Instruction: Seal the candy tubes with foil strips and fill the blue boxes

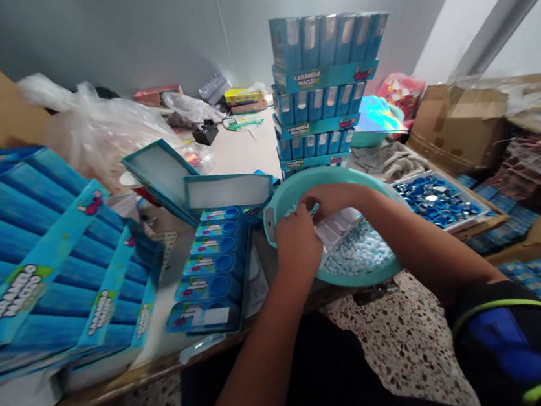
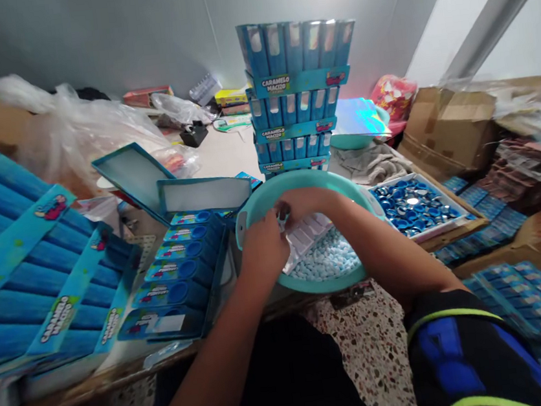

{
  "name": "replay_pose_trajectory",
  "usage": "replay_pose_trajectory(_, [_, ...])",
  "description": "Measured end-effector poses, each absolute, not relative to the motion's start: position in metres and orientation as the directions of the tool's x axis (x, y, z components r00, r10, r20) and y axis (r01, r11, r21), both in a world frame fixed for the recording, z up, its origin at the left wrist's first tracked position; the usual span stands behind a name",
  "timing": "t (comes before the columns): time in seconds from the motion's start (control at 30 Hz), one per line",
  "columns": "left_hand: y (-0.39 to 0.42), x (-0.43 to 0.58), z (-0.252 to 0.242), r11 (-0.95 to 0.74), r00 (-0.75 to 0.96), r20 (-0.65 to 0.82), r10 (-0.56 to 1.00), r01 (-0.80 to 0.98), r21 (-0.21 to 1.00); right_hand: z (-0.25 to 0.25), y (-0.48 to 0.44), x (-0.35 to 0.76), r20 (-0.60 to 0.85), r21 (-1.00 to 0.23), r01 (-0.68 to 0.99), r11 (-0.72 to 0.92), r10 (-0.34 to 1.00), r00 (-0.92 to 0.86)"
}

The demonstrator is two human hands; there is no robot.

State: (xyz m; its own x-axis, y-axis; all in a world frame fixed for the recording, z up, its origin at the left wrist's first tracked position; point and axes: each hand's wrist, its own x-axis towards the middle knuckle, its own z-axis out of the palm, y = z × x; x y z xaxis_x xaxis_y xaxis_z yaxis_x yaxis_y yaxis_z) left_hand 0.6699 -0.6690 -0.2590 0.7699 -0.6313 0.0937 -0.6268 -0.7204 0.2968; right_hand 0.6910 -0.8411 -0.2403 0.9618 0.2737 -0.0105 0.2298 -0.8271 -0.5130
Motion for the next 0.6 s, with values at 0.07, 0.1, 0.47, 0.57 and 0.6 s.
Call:
replay_pose_trajectory(0.07, [-0.658, 0.67, -0.25, -0.666, 0.797, 0.169, -0.58, -0.584, 0.464, -0.233, -0.845, 0.681, -0.051, -0.572, 0.253, -0.781, 0.342, 0.938])
replay_pose_trajectory(0.1, [-0.649, 0.671, -0.244, -0.617, 0.804, 0.22, -0.552, -0.572, 0.541, -0.227, -0.845, 0.675, -0.033, -0.571, 0.27, -0.775, 0.35, 0.936])
replay_pose_trajectory(0.47, [-0.514, 0.658, -0.194, -0.393, 0.916, 0.36, -0.175, -0.4, 0.828, -0.149, -0.739, 0.645, 0.257, -0.403, 0.5, -0.766, 0.43, 0.866])
replay_pose_trajectory(0.57, [-0.497, 0.648, -0.2, -0.394, 0.913, 0.393, -0.106, -0.401, 0.827, -0.16, -0.716, 0.645, 0.34, -0.493, 0.535, -0.686, 0.413, 0.844])
replay_pose_trajectory(0.6, [-0.493, 0.647, -0.204, -0.413, 0.896, 0.429, -0.111, -0.434, 0.8, -0.166, -0.712, 0.645, 0.373, -0.509, 0.551, -0.661, 0.407, 0.833])
